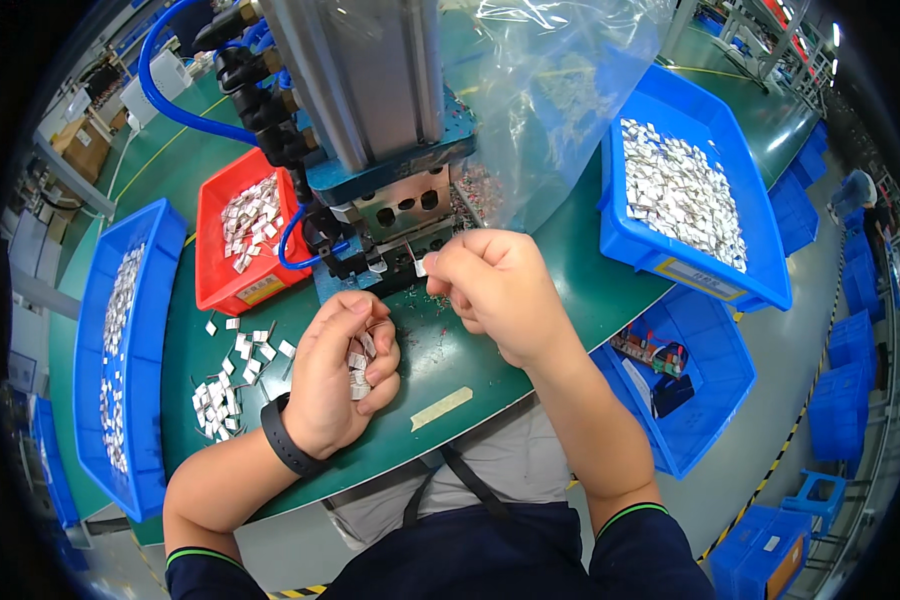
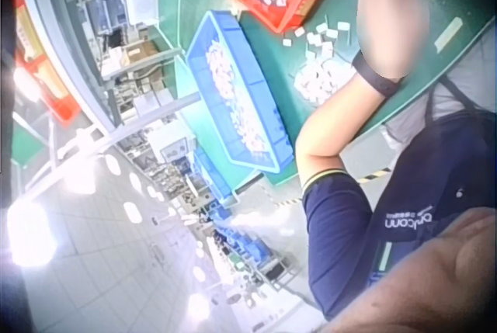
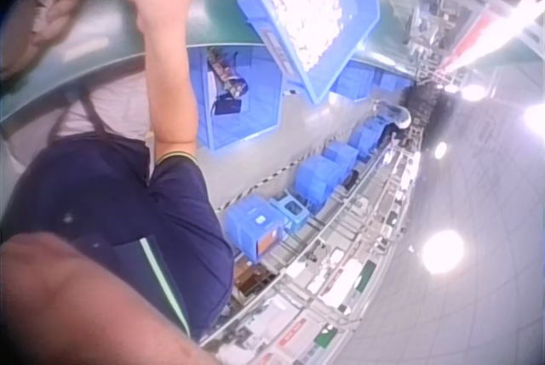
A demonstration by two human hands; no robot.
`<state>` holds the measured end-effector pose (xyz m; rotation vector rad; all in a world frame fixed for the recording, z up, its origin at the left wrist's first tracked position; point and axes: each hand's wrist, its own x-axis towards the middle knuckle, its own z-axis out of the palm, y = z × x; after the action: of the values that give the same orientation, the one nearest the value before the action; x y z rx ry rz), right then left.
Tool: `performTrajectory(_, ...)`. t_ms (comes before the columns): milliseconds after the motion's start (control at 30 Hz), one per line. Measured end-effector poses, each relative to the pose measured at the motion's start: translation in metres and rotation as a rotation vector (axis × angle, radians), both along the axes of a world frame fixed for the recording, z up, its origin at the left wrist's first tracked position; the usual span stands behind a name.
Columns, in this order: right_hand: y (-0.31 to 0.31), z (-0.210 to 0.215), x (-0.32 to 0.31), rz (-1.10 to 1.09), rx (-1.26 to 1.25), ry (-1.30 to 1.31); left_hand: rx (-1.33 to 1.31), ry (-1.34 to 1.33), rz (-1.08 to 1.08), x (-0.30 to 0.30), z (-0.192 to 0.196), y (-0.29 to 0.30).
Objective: The person repeatedly picks up small white rectangular components and thin metal pins from a workbench. They insert the pins into the components and place them into a vertical press machine to secure them. The finished components are then dropped into a blue bin to the right.
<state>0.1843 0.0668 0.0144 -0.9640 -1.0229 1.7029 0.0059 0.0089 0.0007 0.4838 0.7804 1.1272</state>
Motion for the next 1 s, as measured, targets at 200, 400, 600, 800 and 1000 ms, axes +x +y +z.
performTrajectory(200, 0.005, 0.005, -0.005, -0.036, -0.016, -0.027, -0.002, 0.005, -0.019, 0.0, 0.0, 0.0)
performTrajectory(400, 0.005, 0.004, -0.006, -0.033, -0.012, -0.011, 0.006, -0.003, -0.023, -0.001, -0.001, 0.0)
performTrajectory(600, 0.004, 0.001, -0.006, -0.031, -0.011, 0.002, 0.014, -0.002, -0.025, 0.0, -0.001, 0.0)
performTrajectory(800, -0.004, -0.003, -0.002, 0.124, 0.088, -0.012, 0.013, 0.016, -0.027, 0.0, 0.0, -0.001)
performTrajectory(1000, -0.012, -0.005, -0.006, 0.273, 0.233, -0.117, 0.047, 0.036, -0.008, 0.002, 0.0, -0.002)
